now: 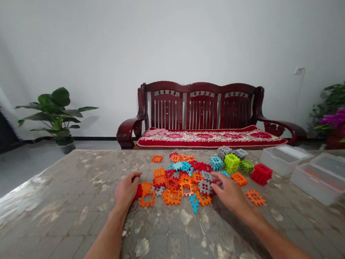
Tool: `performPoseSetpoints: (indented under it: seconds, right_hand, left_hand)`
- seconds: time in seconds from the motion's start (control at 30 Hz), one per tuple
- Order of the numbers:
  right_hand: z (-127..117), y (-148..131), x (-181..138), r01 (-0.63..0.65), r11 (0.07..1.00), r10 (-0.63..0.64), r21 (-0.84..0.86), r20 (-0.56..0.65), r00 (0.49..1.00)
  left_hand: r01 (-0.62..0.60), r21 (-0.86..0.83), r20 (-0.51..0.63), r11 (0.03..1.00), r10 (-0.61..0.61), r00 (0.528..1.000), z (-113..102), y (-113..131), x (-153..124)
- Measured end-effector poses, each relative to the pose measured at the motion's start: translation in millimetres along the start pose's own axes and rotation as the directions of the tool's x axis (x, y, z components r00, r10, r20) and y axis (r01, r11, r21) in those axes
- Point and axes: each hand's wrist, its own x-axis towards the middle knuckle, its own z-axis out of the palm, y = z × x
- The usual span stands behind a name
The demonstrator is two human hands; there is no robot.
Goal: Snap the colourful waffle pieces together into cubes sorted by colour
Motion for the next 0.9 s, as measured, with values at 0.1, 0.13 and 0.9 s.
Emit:
performPoseSetpoints:
  seconds: [0.1,0.13,0.9]
  right_hand:
    - [4.6,-10.9,-11.7,-0.03,0.989,0.032,-0.144,0.011,0.999]
    - [5.8,-15.6,-13.7,-0.032,0.982,0.036,-0.186,0.019,0.999]
    - [-4.0,-7.1,3.6,0.005,0.997,-0.014,-0.077,-0.122,0.992]
  left_hand:
    - [-0.009,0.004,0.001,1.0,0.009,1.0,1.2,-1.7,1.3]
    - [-0.013,0.001,-0.004,1.0,0.013,1.0,1.6,-2.1,1.5]
    - [-0.048,0.018,-0.035,0.999,0.048,0.998,4.8,-7.7,6.4]
